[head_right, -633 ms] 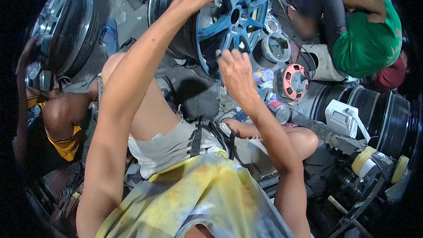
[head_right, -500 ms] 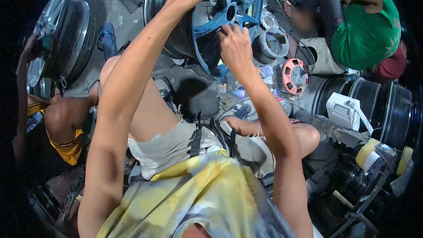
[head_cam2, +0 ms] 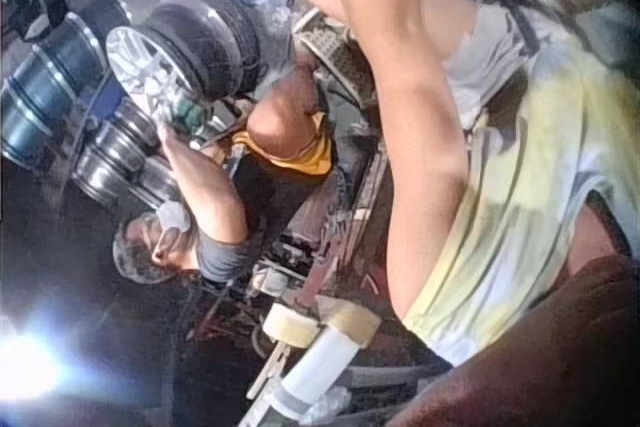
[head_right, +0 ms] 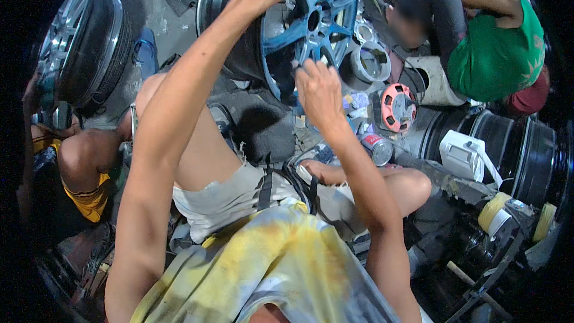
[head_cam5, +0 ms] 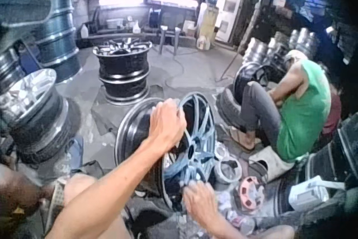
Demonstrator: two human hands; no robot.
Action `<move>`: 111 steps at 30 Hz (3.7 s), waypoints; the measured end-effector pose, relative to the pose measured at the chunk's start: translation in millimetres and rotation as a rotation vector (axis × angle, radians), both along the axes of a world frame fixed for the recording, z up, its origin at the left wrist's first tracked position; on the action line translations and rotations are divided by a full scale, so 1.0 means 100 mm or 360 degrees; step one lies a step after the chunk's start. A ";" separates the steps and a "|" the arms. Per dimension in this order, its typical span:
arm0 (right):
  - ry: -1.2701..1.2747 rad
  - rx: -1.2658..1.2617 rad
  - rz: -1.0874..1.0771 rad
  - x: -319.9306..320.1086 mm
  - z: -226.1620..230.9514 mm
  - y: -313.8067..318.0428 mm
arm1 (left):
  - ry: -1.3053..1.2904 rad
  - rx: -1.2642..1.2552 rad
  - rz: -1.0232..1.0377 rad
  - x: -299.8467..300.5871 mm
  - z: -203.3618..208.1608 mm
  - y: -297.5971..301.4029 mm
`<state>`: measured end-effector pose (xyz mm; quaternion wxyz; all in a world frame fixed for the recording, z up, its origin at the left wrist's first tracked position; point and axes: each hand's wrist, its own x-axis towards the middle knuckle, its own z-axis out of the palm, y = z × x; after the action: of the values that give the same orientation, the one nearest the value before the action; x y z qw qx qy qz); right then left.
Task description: The person sits on the floor and sands a blue car wheel rim using a sanding block. They rotate the rim to access different areas and continue sanding the spokes and edges.
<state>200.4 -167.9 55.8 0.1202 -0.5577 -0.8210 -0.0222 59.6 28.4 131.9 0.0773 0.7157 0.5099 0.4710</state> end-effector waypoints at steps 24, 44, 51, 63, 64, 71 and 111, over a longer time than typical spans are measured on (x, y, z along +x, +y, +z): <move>0.0073 0.0264 0.0258 0.26 -0.04 -0.06 | -0.0025 -0.0300 -0.0012 -0.02 0.06 0.12; 0.0426 0.0093 0.0062 0.00 -0.12 -0.16 | -0.0153 -0.0173 -0.0108 -0.11 -0.07 0.19; 0.1007 -0.0492 -0.0233 -0.19 -0.01 -0.24 | -0.0126 -0.0081 -0.0104 -0.08 -0.12 0.26; 0.1227 -0.0490 -0.0417 -0.24 0.07 -0.36 | -0.0146 -0.0087 -0.0144 -0.06 -0.03 0.09; 0.1249 -0.0486 -0.0443 -0.24 0.07 -0.38 | -0.0150 -0.0150 -0.0096 -0.06 0.00 0.08; 0.1246 -0.0579 -0.0450 -0.20 0.09 -0.36 | -0.0147 -0.0112 -0.0123 -0.03 -0.04 0.11; 0.2015 -0.0824 -0.1030 0.46 -0.47 -0.88 | 0.0054 -0.0085 -0.0064 -0.33 -0.08 0.25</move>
<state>246.7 -255.5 8.3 0.4214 -0.6875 -0.3696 0.4616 26.7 53.9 124.2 0.0971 0.7313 0.5090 0.4434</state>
